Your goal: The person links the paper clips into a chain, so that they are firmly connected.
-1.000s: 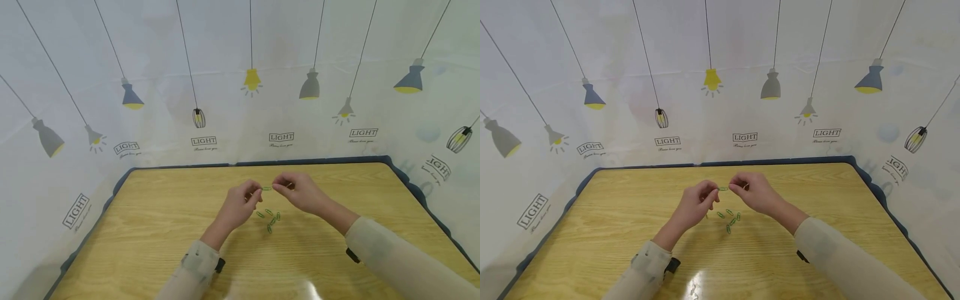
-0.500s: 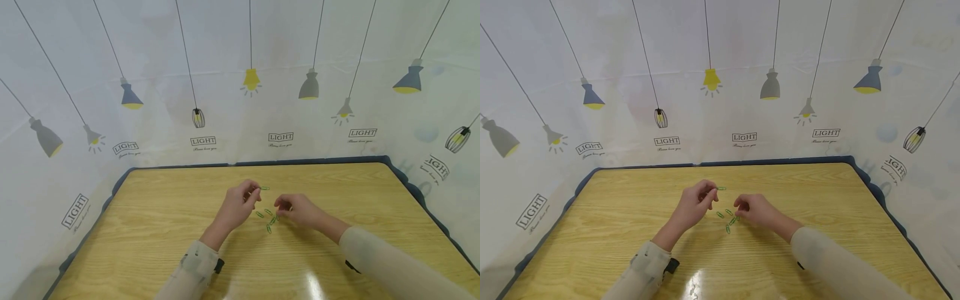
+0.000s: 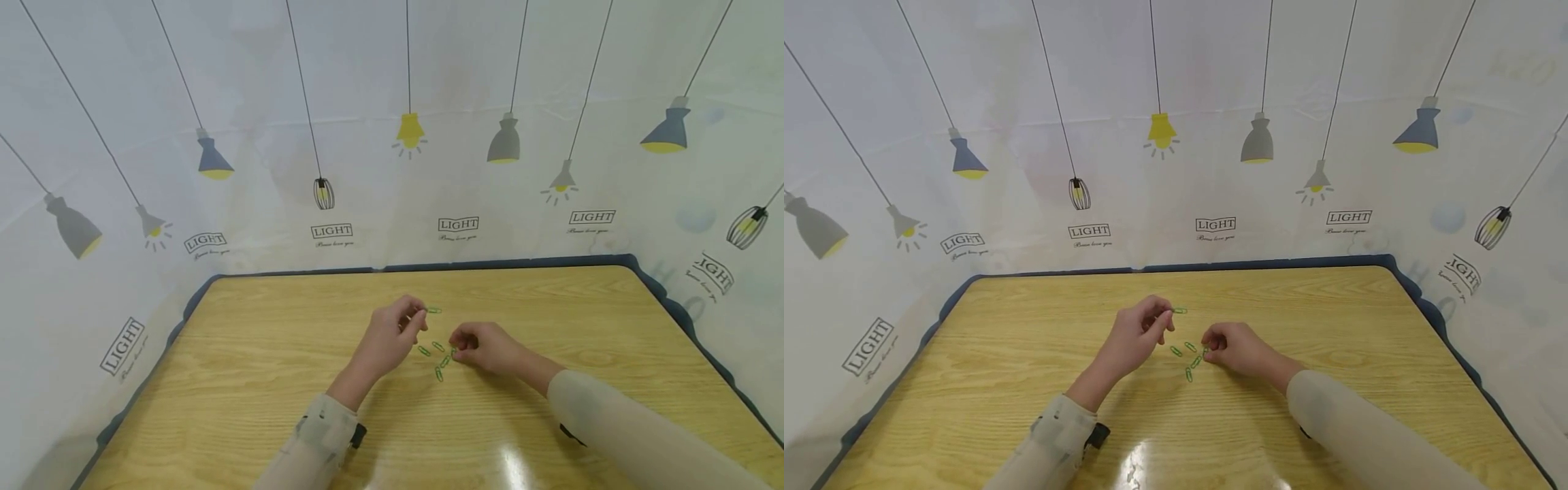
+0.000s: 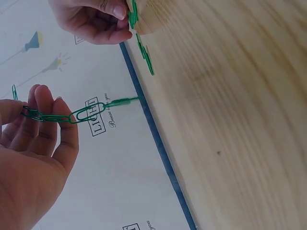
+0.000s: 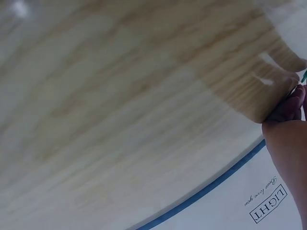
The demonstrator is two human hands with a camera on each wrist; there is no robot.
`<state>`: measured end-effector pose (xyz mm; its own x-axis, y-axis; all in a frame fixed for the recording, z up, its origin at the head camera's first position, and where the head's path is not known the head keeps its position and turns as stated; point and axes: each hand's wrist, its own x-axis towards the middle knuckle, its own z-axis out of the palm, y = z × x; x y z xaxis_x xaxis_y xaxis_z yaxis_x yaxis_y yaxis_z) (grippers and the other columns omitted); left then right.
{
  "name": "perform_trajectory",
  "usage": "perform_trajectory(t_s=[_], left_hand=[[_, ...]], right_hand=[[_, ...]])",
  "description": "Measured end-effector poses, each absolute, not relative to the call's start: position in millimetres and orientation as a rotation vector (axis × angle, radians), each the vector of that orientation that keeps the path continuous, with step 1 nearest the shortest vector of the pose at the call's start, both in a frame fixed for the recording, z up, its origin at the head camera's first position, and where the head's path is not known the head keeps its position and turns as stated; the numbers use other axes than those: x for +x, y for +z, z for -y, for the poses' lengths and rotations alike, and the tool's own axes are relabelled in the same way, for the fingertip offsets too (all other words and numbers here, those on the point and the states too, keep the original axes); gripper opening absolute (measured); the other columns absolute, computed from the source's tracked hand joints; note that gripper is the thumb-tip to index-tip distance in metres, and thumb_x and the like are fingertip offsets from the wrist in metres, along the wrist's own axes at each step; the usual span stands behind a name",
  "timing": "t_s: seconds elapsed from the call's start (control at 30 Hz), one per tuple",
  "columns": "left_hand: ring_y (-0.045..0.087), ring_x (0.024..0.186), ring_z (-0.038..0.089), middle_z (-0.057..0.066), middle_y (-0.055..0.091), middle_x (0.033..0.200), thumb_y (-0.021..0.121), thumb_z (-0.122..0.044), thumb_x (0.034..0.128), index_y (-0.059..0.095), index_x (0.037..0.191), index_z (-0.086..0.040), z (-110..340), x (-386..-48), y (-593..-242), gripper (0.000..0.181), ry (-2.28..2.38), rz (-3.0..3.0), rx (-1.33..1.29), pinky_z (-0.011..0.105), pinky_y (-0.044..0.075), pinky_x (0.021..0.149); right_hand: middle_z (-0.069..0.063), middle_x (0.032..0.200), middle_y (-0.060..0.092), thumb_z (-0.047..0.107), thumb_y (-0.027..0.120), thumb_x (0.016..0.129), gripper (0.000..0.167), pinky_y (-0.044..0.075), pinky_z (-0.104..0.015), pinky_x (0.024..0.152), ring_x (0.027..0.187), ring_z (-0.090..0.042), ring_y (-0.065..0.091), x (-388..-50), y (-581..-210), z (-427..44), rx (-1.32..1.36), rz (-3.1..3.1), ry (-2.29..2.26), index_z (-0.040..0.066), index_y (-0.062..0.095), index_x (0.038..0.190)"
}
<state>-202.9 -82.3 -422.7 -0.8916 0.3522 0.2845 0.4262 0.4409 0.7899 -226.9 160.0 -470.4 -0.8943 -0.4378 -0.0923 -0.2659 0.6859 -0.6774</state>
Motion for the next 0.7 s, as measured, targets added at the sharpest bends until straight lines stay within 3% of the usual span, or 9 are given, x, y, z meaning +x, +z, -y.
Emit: perform_trajectory(t_s=[0.7], left_hand=[[0.064, 0.071, 0.009, 0.007, 0.075, 0.096, 0.055, -0.019, 0.1127, 0.066, 0.117, -0.012, 78.6, -200.1, -419.4, 0.014, -1.453, 2.608, -0.709, 0.023, 0.056, 0.062]], right_hand=[[0.001, 0.089, 0.064, 0.013, 0.077, 0.099, 0.011, 0.048, -0.026, 0.071, 0.082, -0.014, 0.056, -228.6, -475.6, -163.6, -0.604, -2.636, -1.007, 0.013, 0.068, 0.094]])
